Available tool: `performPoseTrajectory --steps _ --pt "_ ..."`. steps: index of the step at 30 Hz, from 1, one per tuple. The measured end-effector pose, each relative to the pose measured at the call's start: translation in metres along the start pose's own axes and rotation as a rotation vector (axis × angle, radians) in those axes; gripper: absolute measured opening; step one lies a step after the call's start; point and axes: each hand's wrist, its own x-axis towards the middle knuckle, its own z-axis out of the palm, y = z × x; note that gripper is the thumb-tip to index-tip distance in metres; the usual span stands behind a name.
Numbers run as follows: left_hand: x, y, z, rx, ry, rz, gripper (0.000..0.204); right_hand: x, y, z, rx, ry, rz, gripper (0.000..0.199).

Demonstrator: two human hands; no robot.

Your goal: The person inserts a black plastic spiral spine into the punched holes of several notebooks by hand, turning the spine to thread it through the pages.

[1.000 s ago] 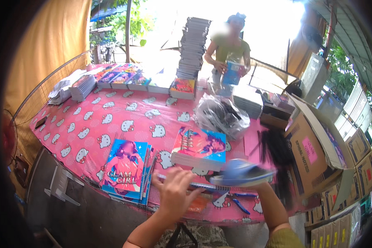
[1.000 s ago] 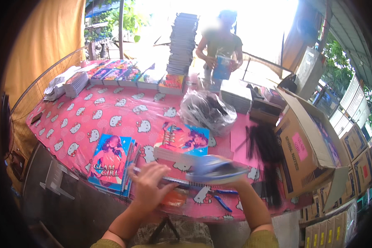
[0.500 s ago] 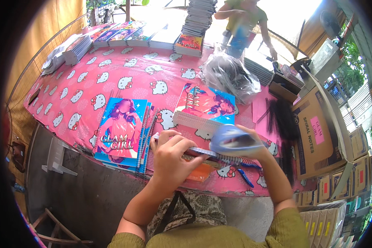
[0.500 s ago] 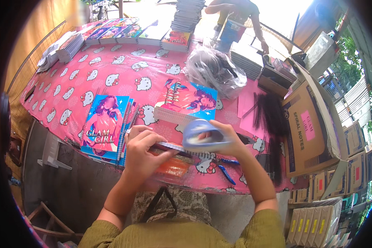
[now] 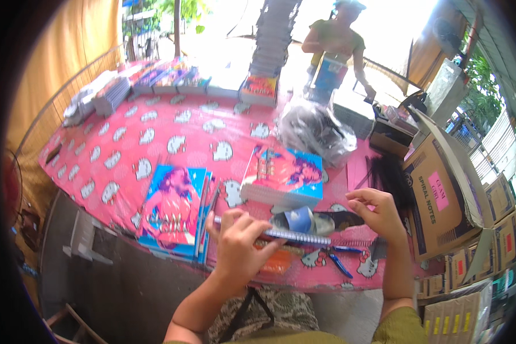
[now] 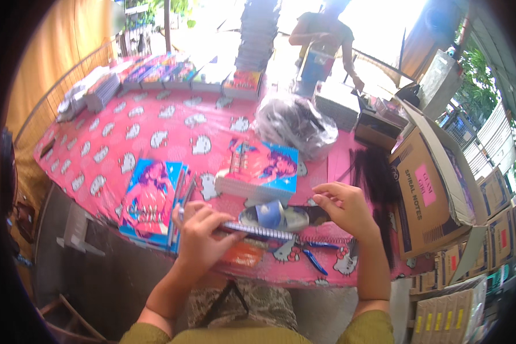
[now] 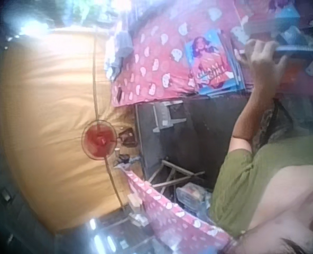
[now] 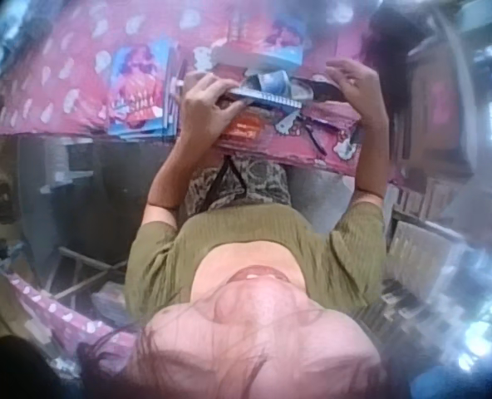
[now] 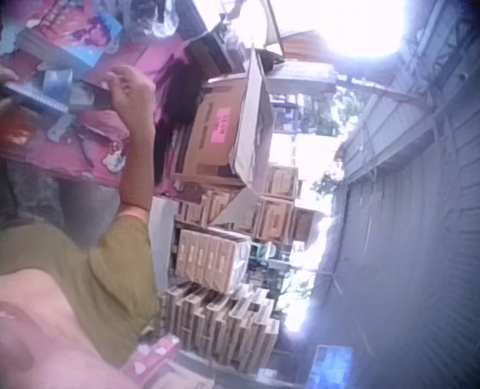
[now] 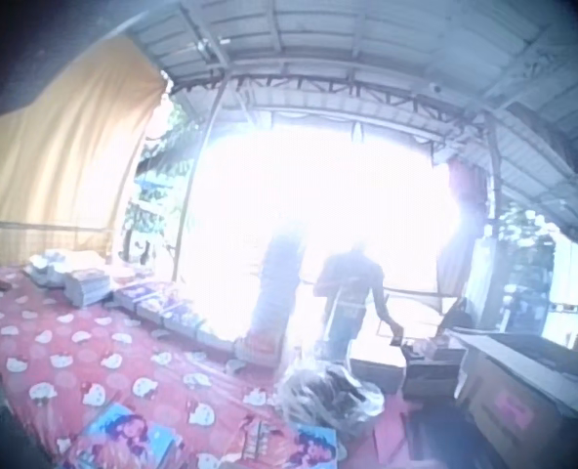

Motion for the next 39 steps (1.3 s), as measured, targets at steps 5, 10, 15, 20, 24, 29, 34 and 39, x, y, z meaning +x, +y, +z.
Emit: performPoseTrajectory --steps 5,10,15,20,24,29,34,39 --pt "0.056 0.006 -0.028 -0.007 -0.019 0.194 0.052 0.060 0.051 -0.039 -0.143 0.113 0.075 0.027" --pt "0.193 0.010 0.024 -0.865 -0.099 -0.221 0.091 0.156 0.179 -0.050 -0.208 0.407 0.224 0.049" --pt "0.288 -0.038 0.122 -0.833 0.079 -0.862 0.115 0.249 0.223 0.021 0.213 0.395 0.459 0.110" --pt "0.315 0.000 0.229 -0.524 0.159 -1.132 0.109 0.263 0.330 0.015 0.110 0.283 0.609 0.089" --pt "0.344 -0.095 0.254 -0.743 0.165 -1.122 0.062 0.295 0.317 0.021 0.002 0.435 0.556 0.036" --pt "0.403 -0.058 0.231 -1.312 0.100 -1.070 0.022 0.346 0.306 -0.051 0.927 0.487 0.565 0.029" --pt "0.432 -0.078 0.192 -1.502 0.210 -1.065 0.024 0.358 0.251 -0.069 1.459 0.518 0.405 0.025" --pt "0.402 -0.092 0.164 -1.598 0.288 -0.989 0.029 0.303 0.276 -0.064 1.452 0.431 0.256 0.018"
